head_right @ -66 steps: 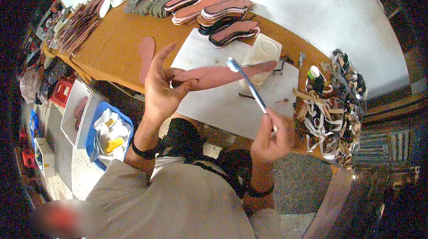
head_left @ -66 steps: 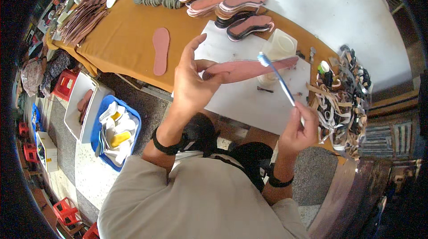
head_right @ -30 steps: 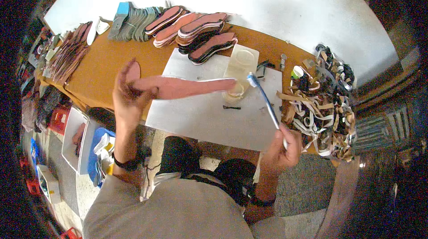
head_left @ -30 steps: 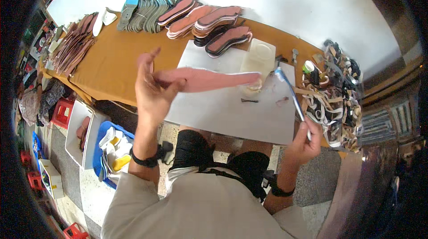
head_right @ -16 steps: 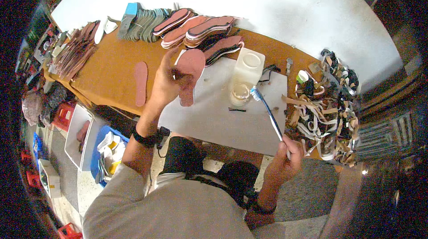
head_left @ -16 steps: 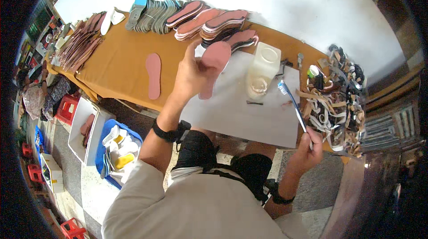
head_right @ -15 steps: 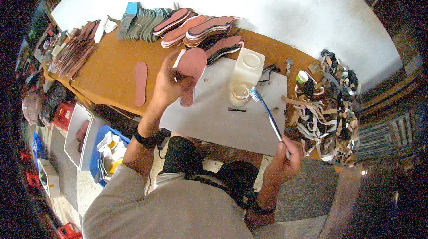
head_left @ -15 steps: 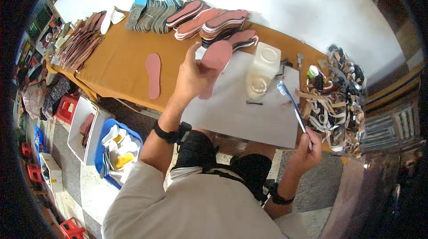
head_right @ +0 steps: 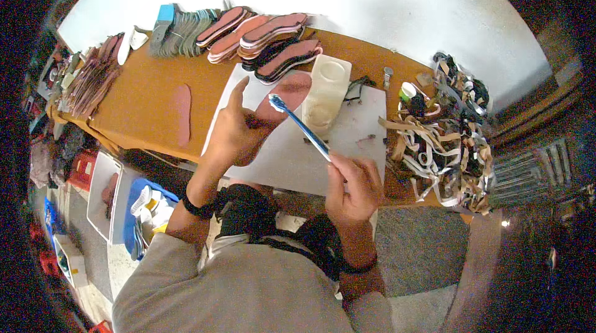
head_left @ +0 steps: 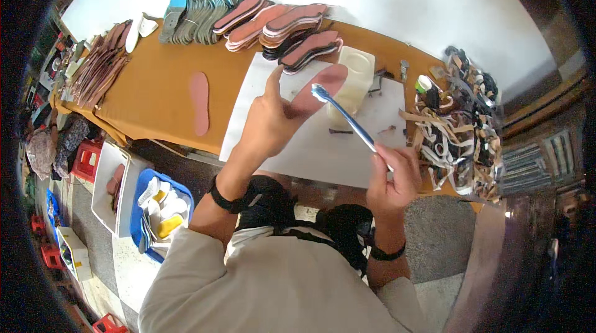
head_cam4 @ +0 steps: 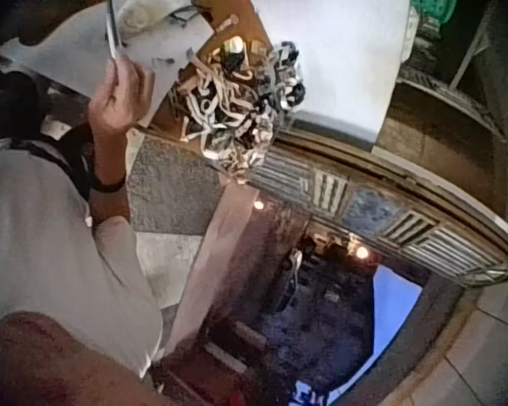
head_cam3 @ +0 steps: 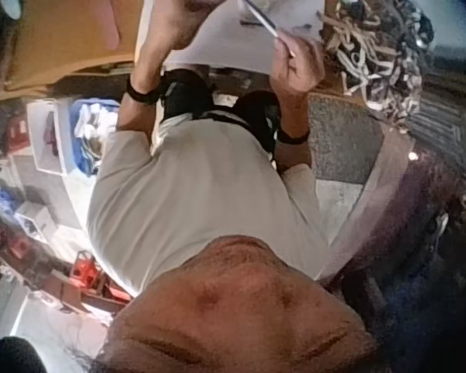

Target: Applying glue to shoe insoles and attaching decorative or structural straps.

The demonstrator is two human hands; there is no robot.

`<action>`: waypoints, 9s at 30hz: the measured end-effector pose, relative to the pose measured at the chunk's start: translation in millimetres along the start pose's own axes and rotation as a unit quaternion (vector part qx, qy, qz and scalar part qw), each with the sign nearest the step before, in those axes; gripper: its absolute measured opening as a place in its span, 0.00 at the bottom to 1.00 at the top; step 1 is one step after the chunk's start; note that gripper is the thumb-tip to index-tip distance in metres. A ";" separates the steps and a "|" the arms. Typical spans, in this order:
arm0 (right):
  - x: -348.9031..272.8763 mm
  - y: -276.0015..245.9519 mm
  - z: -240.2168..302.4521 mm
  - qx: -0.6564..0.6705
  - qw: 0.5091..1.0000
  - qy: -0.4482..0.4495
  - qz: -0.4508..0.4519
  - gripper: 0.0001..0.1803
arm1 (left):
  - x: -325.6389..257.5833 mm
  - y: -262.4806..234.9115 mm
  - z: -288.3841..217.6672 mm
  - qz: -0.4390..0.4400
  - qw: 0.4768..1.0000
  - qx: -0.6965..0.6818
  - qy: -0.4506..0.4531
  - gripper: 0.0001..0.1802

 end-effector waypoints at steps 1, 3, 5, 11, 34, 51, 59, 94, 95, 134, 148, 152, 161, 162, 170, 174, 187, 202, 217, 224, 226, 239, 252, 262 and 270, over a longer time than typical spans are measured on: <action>0.6 1.0 -0.9 -0.003 1.000 0.000 0.003 0.11 | -4.0 0.2 -1.6 -0.003 1.000 0.019 -0.001 0.55; 0.1 4.7 2.0 -0.001 1.000 -0.015 0.012 0.14 | -10.8 4.2 1.2 0.005 1.000 0.020 -0.003 0.54; -2.3 9.3 -0.6 0.012 1.000 -0.005 0.020 0.14 | -19.0 5.5 2.6 -0.008 0.998 0.040 0.042 0.53; -6.1 -3.8 -17.0 -0.028 0.999 0.000 -0.034 0.11 | -36.6 5.7 3.8 0.055 0.997 -0.035 -0.030 0.51; -40.4 -31.8 -46.9 0.037 0.998 0.052 -0.009 0.05 | -49.7 25.0 35.2 0.179 0.864 -0.442 -0.165 0.42; -25.2 -21.9 -72.4 0.089 0.986 0.126 -0.070 0.06 | -77.6 49.8 24.0 0.328 0.781 -0.502 -0.173 0.43; -24.6 -21.2 -72.2 0.070 0.992 0.095 -0.053 0.05 | -65.7 43.3 31.3 0.262 0.840 -0.446 -0.163 0.47; -51.9 42.2 -220.2 -0.138 0.982 0.117 0.057 0.11 | -18.0 107.1 161.7 0.020 0.695 -0.701 -0.157 0.21; -53.4 41.7 -220.4 -0.143 0.981 0.119 0.054 0.11 | -18.3 105.9 159.7 0.016 0.699 -0.699 -0.149 0.22; 40.2 -84.7 -338.2 -0.403 0.890 0.136 0.165 0.09 | -23.3 107.1 171.2 0.051 0.743 -0.653 -0.140 0.41; 76.4 -240.6 -360.4 -0.437 0.818 0.344 0.150 0.17 | -26.6 98.6 160.9 0.039 0.759 -0.635 -0.138 0.42; 27.4 -300.8 -374.6 -0.424 0.824 0.365 0.092 0.19 | -26.6 100.2 149.3 -0.003 0.769 -0.618 -0.163 0.42; 0.8 -368.9 -378.3 -0.438 0.806 0.391 -0.075 0.22 | -26.5 94.5 160.0 0.034 0.771 -0.619 -0.146 0.42; 6.7 -361.3 -388.2 -0.434 0.828 0.355 -0.034 0.22 | -25.5 96.8 156.5 0.032 0.770 -0.621 -0.141 0.42; 9.0 -363.2 -402.3 -0.486 0.818 0.308 -0.001 0.18 | -24.5 101.8 142.8 0.052 0.774 -0.615 -0.139 0.41; 22.9 -367.5 -354.2 -0.254 0.883 0.381 -0.103 0.14 | -28.0 96.5 152.3 0.033 0.766 -0.627 -0.139 0.42; 47.6 -356.4 -294.5 -0.258 0.906 0.321 -0.095 0.11 | -24.2 105.8 150.8 0.059 0.754 -0.639 -0.140 0.43; -1.0 -332.6 -342.6 -0.175 0.893 0.378 -0.172 0.12 | 12.6 38.5 101.7 -0.015 0.904 -0.418 -0.089 0.28; -51.7 -358.3 -332.7 -0.171 0.896 0.363 -0.190 0.10 | 87.8 63.2 17.4 0.095 0.957 0.195 0.193 0.31; -38.6 -342.6 -295.1 -0.106 0.889 0.363 -0.257 0.09 | 82.2 79.2 38.7 0.082 0.965 0.187 0.163 0.31; -36.2 -333.2 -299.3 -0.004 0.865 0.396 -0.307 0.09 | 93.5 68.1 69.7 0.026 0.962 0.128 0.240 0.33; -18.2 -300.4 -269.6 0.053 0.896 0.389 -0.210 0.08 | 58.4 65.8 8.8 0.046 0.958 0.200 0.201 0.60; -43.3 -141.4 -184.1 -0.038 0.954 0.297 -0.009 0.04 | -44.0 202.4 -159.1 0.302 0.895 -0.206 0.256 0.37; -70.3 -138.4 -202.9 -0.033 0.935 0.352 -0.036 0.03 | -36.8 319.7 -187.4 0.298 0.867 -0.214 0.339 0.10; -70.1 -162.8 -217.9 0.028 0.933 0.342 -0.113 0.10 | -33.2 319.0 -184.2 0.312 0.876 -0.152 0.336 0.09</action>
Point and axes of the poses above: each hand's wrist, its own x-axis towards the middle knuckle, its own y-axis out of the palm, z = x × y, the point moved 10 cm from there along x, towards the middle knuckle, and after that the axes turned 4 degrees about y, right-handed, at the moved point
